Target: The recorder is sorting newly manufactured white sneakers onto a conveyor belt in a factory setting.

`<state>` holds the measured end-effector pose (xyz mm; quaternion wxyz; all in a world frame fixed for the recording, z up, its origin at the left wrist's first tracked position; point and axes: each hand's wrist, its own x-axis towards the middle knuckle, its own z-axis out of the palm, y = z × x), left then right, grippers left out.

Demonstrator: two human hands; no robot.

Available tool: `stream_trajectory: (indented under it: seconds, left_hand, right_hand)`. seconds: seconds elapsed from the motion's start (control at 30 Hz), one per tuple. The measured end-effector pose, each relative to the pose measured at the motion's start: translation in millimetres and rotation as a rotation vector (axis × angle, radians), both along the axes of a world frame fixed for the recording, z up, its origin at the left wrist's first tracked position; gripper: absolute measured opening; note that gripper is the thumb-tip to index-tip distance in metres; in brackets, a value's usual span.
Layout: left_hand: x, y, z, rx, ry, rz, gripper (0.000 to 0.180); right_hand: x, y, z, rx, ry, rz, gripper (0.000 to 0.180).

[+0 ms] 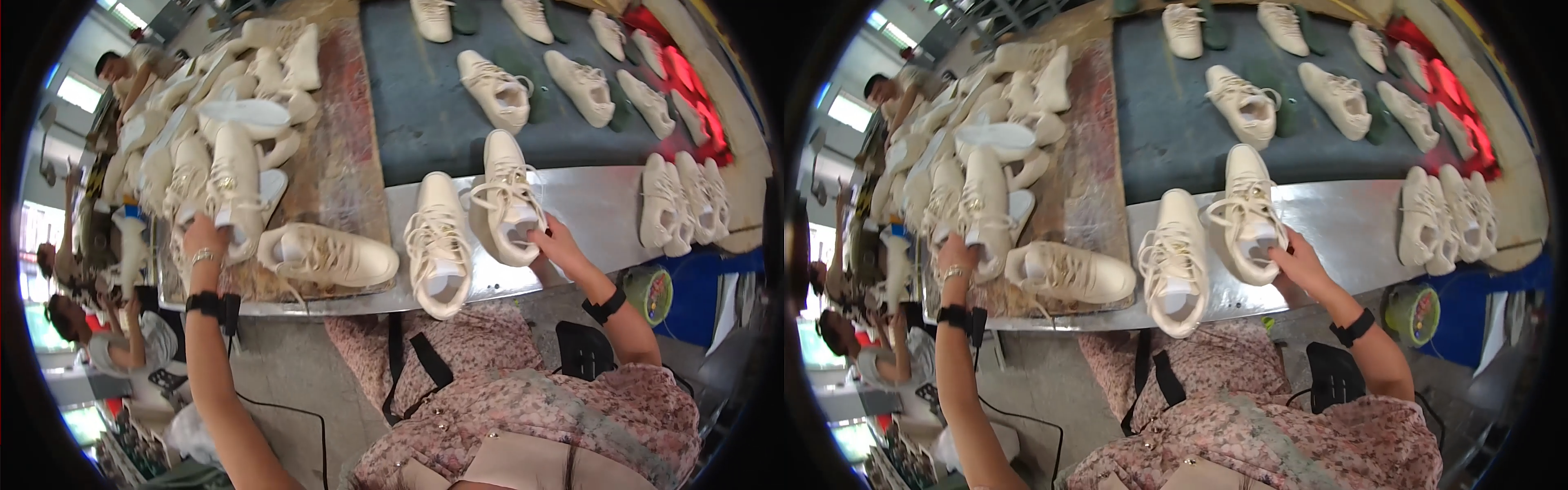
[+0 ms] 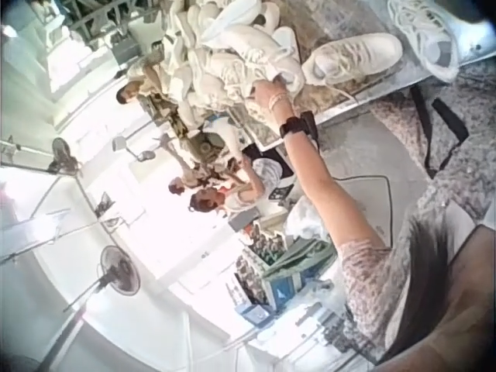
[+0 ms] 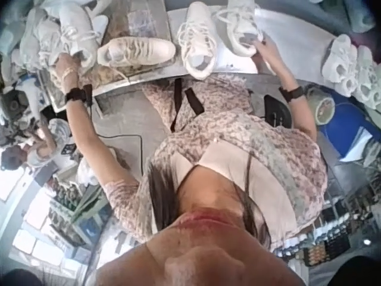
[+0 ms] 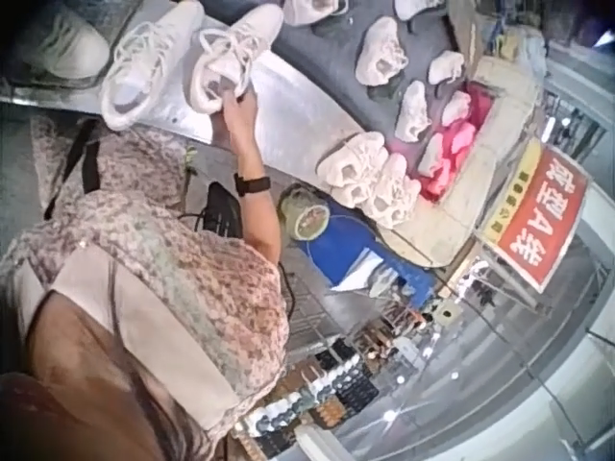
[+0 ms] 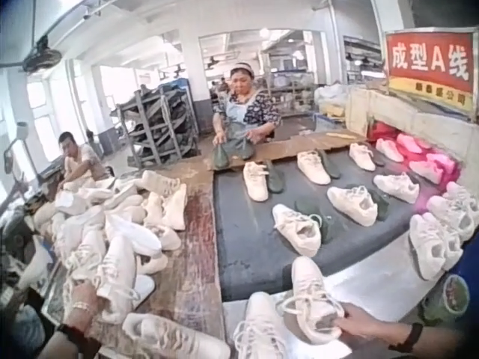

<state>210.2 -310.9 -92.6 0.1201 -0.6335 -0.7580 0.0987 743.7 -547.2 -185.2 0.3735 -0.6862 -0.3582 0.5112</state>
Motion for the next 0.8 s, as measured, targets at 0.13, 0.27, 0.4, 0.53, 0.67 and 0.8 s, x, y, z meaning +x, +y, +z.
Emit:
stream_trajectory:
  seconds: [0.13, 0.27, 0.4, 0.53, 0.67, 0.8]
  left_hand:
    - [8.2, -7.2, 22.1, -0.125, 0.008, 0.024, 0.054]
    - [11.7, -9.7, 33.3, -0.259, -0.046, 0.003, 0.059]
    - [6.5, -4.8, 35.9, -0.336, -0.098, 0.053, 0.066]
    - [-0.5, -2.6, 15.7, -0.301, -0.119, 0.068, 0.060]
    - [4.8, 14.8, 4.5, -0.339, -0.016, 0.058, 0.067]
    - [-13.2, 8.2, 7.3, -0.246, -0.039, 0.017, 0.050]
  right_hand:
    - [-30.5, 9.2, -26.5, 0.155, -0.156, 0.213, 0.056]
    - [-33.9, 11.5, -23.3, 0.098, -0.210, 0.257, 0.054]
    - [-31.3, 10.3, 4.9, -0.108, 0.061, 0.255, 0.050]
    - [17.3, 14.5, 43.2, -0.168, -0.140, 0.434, 0.055]
    - [-15.5, 27.3, 157.0, 0.436, -0.085, 0.378, 0.072]
    - [-72.6, 29.3, 221.5, 1.074, 0.142, 0.863, 0.118]
